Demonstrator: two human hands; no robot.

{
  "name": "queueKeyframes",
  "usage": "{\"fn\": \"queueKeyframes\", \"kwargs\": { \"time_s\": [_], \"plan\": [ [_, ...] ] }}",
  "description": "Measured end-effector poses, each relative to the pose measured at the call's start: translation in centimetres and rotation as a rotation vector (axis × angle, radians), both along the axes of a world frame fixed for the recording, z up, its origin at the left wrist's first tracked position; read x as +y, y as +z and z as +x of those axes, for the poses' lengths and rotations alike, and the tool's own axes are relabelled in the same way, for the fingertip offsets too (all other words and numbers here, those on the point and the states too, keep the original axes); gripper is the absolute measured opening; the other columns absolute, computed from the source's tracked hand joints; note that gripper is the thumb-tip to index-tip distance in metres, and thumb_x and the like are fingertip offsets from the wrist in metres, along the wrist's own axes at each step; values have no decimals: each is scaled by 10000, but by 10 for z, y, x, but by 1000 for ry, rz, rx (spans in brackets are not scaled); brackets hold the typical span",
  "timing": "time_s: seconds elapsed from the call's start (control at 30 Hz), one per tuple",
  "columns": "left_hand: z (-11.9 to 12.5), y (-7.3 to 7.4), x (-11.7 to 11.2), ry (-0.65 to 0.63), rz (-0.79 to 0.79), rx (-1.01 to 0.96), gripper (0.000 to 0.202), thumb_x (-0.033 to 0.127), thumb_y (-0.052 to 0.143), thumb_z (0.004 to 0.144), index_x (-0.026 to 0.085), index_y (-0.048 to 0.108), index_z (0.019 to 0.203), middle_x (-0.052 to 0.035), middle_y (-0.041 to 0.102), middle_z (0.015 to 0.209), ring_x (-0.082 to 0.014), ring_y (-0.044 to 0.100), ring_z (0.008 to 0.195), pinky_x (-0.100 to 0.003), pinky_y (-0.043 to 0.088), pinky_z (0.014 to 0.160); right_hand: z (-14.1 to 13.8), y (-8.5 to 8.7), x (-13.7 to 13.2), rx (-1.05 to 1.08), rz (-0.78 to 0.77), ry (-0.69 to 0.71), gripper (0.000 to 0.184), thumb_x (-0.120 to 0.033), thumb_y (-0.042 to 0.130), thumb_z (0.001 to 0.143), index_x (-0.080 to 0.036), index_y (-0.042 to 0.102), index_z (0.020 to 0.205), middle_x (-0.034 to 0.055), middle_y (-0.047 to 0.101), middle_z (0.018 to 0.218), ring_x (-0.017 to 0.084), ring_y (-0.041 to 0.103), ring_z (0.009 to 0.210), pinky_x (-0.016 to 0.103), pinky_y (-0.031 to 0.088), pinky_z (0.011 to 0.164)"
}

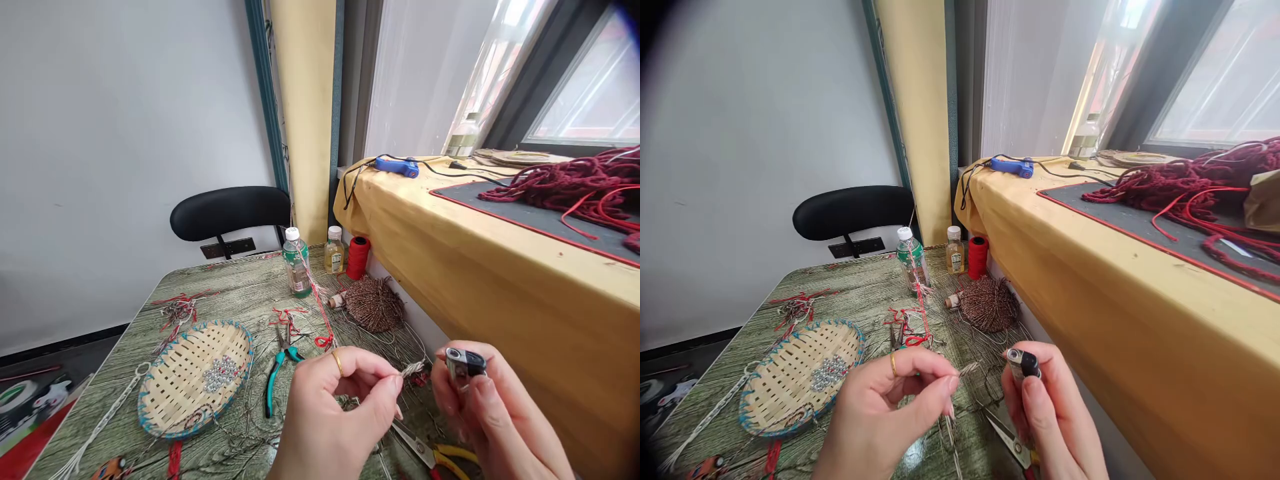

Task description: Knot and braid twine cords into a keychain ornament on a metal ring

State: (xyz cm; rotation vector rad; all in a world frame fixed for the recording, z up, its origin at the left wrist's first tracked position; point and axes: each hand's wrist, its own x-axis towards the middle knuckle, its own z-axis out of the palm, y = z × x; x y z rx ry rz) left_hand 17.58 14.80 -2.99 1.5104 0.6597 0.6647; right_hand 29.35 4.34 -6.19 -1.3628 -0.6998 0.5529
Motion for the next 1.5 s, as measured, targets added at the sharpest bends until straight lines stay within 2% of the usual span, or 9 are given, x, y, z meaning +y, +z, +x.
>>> {"fn": "queueKeyframes", "kwargs": {
  "time_s": [0.17, 0.3, 0.43, 0.6, 0.9, 1.07, 1.3, 1.4, 1.5],
  "plan": [
    [-3, -1, -1, 67, 473, -63, 110, 68, 572, 679, 149, 644, 658, 5, 634, 567, -92, 566, 517, -178, 461, 518, 0, 3, 2, 71, -10, 46, 339, -458, 646, 677, -237, 661, 934, -55, 365, 487, 70, 307, 411, 172, 286, 359],
    [-3, -1, -1, 75, 621, -128, 124, 34, 571, 672, 140, 635, 667, 6, 631, 569, -90, 567, 527, -174, 462, 519, -9, 14, 12, 47, -21, 83, 163, -298, 713, 648, -287, 716, 810, -23, 521, 567, 94, 466, 485, 185, 391, 440],
    [-2, 3, -3, 75, 486, -70, 92, 72, 609, 664, 150, 642, 629, 15, 628, 544, -88, 557, 502, -168, 456, 502, -13, 22, 19, -49, 115, 86, 71, -218, 671, 694, -268, 714, 669, 1, 612, 643, 136, 556, 581, 216, 459, 529],
    [-2, 7, -3, 29, 228, 33, 85, 139, 611, 668, 162, 656, 600, -4, 634, 556, -107, 552, 514, -189, 449, 507, -5, 17, 17, -57, 102, -16, 68, -227, 685, 681, -212, 685, 615, 6, 555, 591, 95, 425, 471, 184, 334, 374],
    [0, 11, -2, -55, -264, 41, 84, 203, 629, 637, 145, 614, 579, 18, 563, 451, -82, 507, 434, -167, 390, 440, 1, 11, 18, -225, 239, 83, 117, -199, 695, 679, -281, 721, 758, 6, 551, 655, 137, 495, 594, 232, 417, 490],
    [2, 9, -1, -67, -269, 41, 76, 208, 640, 637, 143, 624, 601, 15, 576, 476, -77, 504, 449, -160, 389, 445, -2, 16, 21, -328, 209, 12, 88, -168, 642, 724, -234, 674, 675, -2, 532, 630, 133, 485, 582, 223, 389, 461],
    [5, 8, -3, -8, -72, 39, 59, 185, 627, 645, 147, 649, 606, -9, 628, 547, -93, 515, 482, -177, 413, 472, -4, 16, 22, -279, 155, 2, 196, -208, 583, 777, -187, 588, 583, -6, 453, 595, 104, 409, 484, 215, 293, 371],
    [5, 10, -3, 15, -61, 38, 62, 183, 622, 646, 148, 647, 601, -7, 630, 551, -90, 511, 481, -173, 409, 467, -4, 15, 20, -206, 165, -41, 223, -272, 627, 743, -177, 585, 545, -11, 428, 544, 101, 378, 469, 219, 279, 381],
    [6, 11, -1, 18, -84, 33, 69, 185, 620, 650, 145, 640, 597, 3, 611, 518, -83, 505, 460, -166, 405, 453, -3, 8, 15, -34, 168, -17, 293, -470, 552, 760, -193, 600, 677, -40, 366, 467, 91, 298, 418, 216, 238, 371]
  ]
}}
